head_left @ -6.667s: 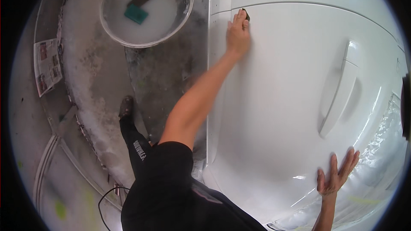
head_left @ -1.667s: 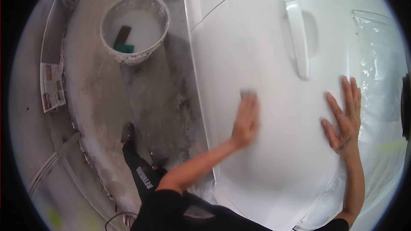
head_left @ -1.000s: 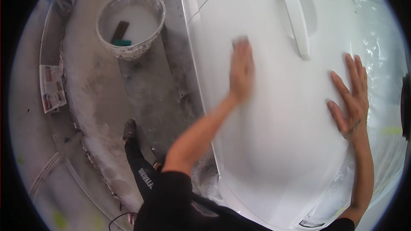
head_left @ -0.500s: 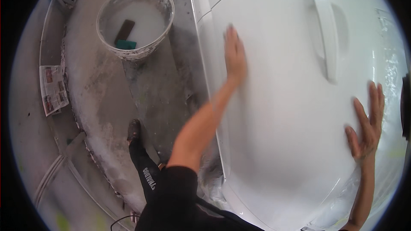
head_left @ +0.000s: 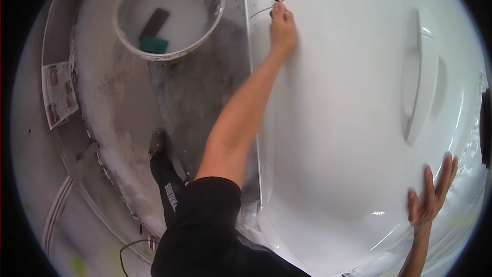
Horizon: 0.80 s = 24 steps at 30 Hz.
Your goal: Wet sand the white body panels of a truck using a sanding block and water from a bucket.
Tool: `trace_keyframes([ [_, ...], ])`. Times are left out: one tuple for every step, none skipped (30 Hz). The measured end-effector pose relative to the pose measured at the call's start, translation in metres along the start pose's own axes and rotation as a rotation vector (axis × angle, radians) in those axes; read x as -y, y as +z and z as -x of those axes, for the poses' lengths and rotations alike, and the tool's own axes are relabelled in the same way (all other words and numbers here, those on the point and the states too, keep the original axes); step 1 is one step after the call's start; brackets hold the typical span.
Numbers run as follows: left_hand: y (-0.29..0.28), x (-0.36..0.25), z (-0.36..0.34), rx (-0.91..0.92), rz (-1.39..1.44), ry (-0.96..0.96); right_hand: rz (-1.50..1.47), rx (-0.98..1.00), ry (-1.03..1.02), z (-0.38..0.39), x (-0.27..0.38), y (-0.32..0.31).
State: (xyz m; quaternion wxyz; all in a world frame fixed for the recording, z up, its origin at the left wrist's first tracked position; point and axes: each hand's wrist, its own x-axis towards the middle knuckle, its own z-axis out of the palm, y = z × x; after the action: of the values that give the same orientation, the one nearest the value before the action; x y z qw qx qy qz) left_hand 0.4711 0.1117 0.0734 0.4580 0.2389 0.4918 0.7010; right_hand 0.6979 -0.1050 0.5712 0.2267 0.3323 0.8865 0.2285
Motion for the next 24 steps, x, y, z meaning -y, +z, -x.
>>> trace_keyframes([
  [0.005, 0.006, 0.011, 0.014, -0.034, 0.017, -0.002, 0.012, -0.011, -0.001, -0.001, 0.001],
  [0.013, 0.011, 0.026, 0.038, -0.066, 0.038, 0.012, 0.022, -0.014, -0.002, -0.001, 0.001],
  [0.026, 0.014, 0.069, 0.061, -0.069, 0.045, 0.036, 0.041, -0.015, 0.000, -0.002, -0.002],
  [0.033, 0.013, 0.117, 0.081, -0.082, 0.057, 0.041, 0.050, -0.016, 0.003, -0.004, -0.005],
  [0.036, 0.011, 0.141, 0.078, -0.079, 0.058, 0.043, 0.061, 0.001, 0.005, -0.004, -0.006],
  [0.036, 0.010, 0.160, 0.080, -0.107, 0.152, 0.044, 0.067, 0.018, 0.005, -0.003, -0.005],
  [0.035, 0.010, 0.166, 0.083, -0.136, 0.242, 0.022, 0.047, 0.017, 0.002, -0.001, -0.003],
  [0.034, 0.002, 0.127, 0.015, -0.047, 0.126, 0.025, 0.049, 0.011, 0.000, -0.002, -0.001],
  [0.025, -0.002, 0.064, -0.053, 0.033, 0.011, 0.011, 0.027, 0.002, -0.003, 0.000, 0.002],
  [0.006, 0.009, 0.004, -0.056, -0.026, 0.051, -0.013, 0.001, -0.015, -0.007, 0.003, 0.003],
  [-0.003, 0.021, -0.032, -0.053, -0.069, 0.087, -0.014, 0.002, -0.024, -0.009, 0.001, 0.004],
  [-0.002, 0.027, -0.028, -0.048, -0.059, 0.080, -0.011, 0.010, -0.020, -0.007, 0.000, 0.004],
  [-0.001, 0.032, -0.023, 0.014, -0.068, 0.079, -0.009, 0.015, -0.016, -0.006, -0.002, 0.005],
  [-0.002, 0.036, -0.014, 0.085, -0.083, 0.076, -0.010, 0.025, -0.005, -0.002, 0.000, 0.006],
  [-0.009, 0.047, 0.006, 0.121, -0.099, 0.076, 0.003, 0.038, -0.001, -0.001, 0.000, 0.004],
  [-0.014, 0.063, 0.033, 0.152, -0.115, 0.083, 0.019, 0.045, 0.001, -0.002, -0.002, 0.002],
  [-0.012, 0.083, 0.068, 0.145, -0.085, -0.018, 0.020, 0.037, 0.004, -0.003, -0.003, 0.000],
  [-0.012, 0.103, 0.106, 0.140, -0.060, -0.120, 0.028, 0.047, 0.004, -0.001, -0.003, -0.003],
  [-0.016, 0.119, 0.150, 0.125, -0.064, -0.142, 0.023, 0.061, 0.000, -0.003, -0.002, 0.005],
  [-0.016, 0.126, 0.170, 0.109, -0.054, -0.152, 0.021, 0.050, 0.003, -0.002, -0.001, 0.006],
  [-0.018, 0.129, 0.150, 0.105, -0.059, -0.145, 0.041, 0.066, 0.013, 0.002, -0.001, 0.004],
  [-0.019, 0.136, 0.113, 0.049, -0.075, -0.083, 0.060, 0.081, 0.022, 0.004, -0.001, 0.003],
  [-0.023, 0.138, 0.077, -0.005, -0.091, -0.029, 0.090, 0.087, 0.013, 0.006, -0.002, 0.000],
  [-0.034, 0.138, 0.010, -0.011, -0.093, 0.014, 0.090, 0.078, 0.010, 0.004, 0.000, 0.006],
])
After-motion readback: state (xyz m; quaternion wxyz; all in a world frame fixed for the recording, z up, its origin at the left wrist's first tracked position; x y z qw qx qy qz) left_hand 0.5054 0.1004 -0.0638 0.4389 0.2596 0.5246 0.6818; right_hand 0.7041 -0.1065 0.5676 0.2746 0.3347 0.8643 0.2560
